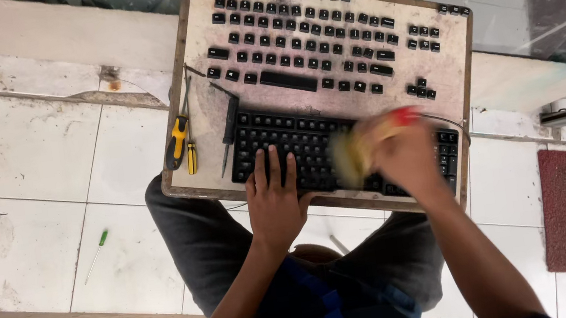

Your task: The person cleans a keyboard with a brush, then picks up individual keycaps from a wooden board and places them onto the keyboard. The person continues to attach keycaps one by one, including a long keycap, until the keyboard is mostly assembled.

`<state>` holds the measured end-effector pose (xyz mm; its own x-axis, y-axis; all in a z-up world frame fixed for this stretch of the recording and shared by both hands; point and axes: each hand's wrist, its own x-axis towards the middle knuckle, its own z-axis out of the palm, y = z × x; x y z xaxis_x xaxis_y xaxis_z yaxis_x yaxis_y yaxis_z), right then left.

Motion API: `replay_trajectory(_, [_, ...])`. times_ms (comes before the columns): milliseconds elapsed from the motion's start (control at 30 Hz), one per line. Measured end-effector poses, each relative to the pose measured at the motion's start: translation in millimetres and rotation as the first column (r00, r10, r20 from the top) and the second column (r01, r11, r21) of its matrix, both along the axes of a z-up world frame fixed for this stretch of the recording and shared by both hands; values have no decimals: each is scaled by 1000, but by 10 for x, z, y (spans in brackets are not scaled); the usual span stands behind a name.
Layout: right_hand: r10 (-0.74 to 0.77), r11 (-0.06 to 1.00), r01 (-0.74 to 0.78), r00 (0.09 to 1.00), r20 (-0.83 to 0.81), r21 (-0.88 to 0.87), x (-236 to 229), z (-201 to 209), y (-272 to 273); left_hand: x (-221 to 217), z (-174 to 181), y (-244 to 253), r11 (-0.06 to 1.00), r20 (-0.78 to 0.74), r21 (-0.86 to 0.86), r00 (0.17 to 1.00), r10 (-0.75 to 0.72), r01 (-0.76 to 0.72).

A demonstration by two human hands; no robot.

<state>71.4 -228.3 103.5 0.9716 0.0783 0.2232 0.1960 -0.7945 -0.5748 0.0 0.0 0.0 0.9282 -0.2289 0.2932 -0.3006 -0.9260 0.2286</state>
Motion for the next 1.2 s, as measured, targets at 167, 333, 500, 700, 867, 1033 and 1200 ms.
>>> replay_trajectory(167, [46, 944, 56, 954, -295, 326, -71, 145, 77, 28, -91, 31, 997, 41, -73, 999, -7, 10])
replay_trajectory(333, [13, 937, 72, 970, -241, 341, 113, 110, 173, 49, -62, 53, 999, 47, -37, 999, -13, 14])
replay_trajectory(500, [385, 903, -137, 679, -625, 407, 36, 191, 311, 3, -110, 41, 995, 46, -96, 999, 8, -4])
replay_trajectory(700, [-37, 799, 113, 990, -140, 591, -5, -5, 269, 2, -77, 39, 993, 37, -114, 999, 0, 4])
replay_trajectory(867, [160, 911, -87, 975, -152, 404, 102, 263, 161, -22, -127, 20, 993, 36, -120, 999, 10, -6])
replay_trajectory(1033, [114, 988, -100, 986, -123, 114, 213, 23, 237, -9, -144, 23, 989, 38, -149, 999, 24, -18])
replay_trajectory(1200, [96, 862, -13, 986, -139, 506, 240, 152, 403, -5, -135, 26, 984, 55, -177, 998, 33, -23])
